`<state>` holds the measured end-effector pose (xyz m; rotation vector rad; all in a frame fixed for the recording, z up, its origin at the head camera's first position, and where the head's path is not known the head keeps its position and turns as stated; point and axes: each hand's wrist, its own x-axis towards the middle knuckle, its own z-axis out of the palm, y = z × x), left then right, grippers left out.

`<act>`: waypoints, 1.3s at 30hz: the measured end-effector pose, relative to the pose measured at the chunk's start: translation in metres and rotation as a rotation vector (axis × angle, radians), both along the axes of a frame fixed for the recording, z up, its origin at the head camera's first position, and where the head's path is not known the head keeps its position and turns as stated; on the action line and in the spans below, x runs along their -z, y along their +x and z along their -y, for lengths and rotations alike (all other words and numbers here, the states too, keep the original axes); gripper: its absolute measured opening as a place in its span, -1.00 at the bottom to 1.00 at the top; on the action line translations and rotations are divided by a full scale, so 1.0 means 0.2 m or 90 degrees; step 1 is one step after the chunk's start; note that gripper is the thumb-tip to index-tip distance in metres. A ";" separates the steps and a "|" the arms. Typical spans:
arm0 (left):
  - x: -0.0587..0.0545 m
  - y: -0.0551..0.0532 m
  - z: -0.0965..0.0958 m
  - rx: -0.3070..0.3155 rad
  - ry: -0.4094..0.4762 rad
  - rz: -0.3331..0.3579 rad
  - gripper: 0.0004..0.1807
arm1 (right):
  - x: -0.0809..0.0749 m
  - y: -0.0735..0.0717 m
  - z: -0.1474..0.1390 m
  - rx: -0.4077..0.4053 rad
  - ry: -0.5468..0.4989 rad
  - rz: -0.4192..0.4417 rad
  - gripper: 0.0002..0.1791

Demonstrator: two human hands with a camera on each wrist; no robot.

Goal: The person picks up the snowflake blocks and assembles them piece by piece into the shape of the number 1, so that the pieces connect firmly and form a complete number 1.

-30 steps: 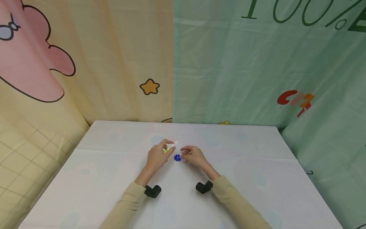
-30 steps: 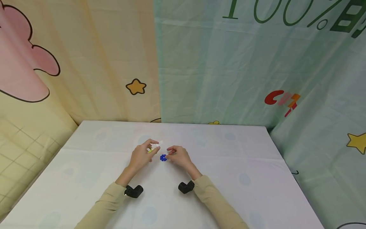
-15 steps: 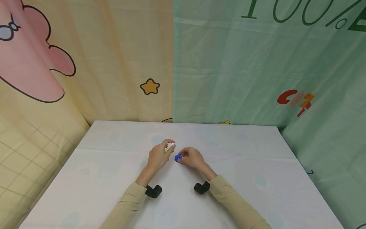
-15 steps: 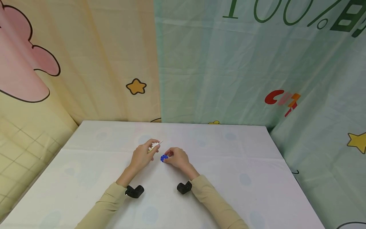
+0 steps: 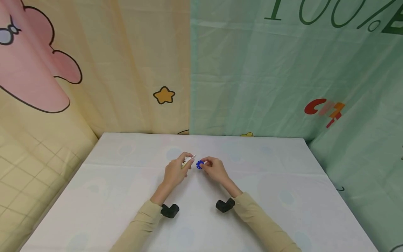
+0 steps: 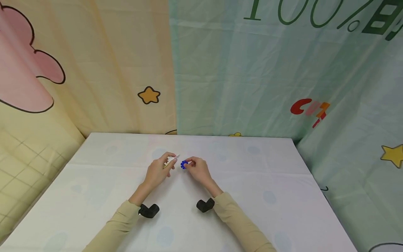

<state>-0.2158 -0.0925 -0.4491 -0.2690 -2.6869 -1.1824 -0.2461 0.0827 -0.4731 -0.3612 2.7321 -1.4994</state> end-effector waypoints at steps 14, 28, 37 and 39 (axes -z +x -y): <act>-0.02 0.00 -0.03 -0.024 0.004 0.027 -0.68 | -0.09 -0.01 0.00 0.085 -0.172 -0.062 -0.75; -0.01 0.02 -0.04 -0.001 0.004 0.044 -0.75 | -0.14 0.02 0.02 0.078 -0.227 -0.059 -0.77; 0.00 0.03 -0.06 0.017 0.001 0.028 -0.73 | -0.15 0.03 0.02 0.085 -0.199 -0.067 -0.79; 0.00 0.03 -0.07 0.020 -0.005 0.018 -0.75 | -0.16 0.03 0.02 0.087 -0.203 -0.063 -0.80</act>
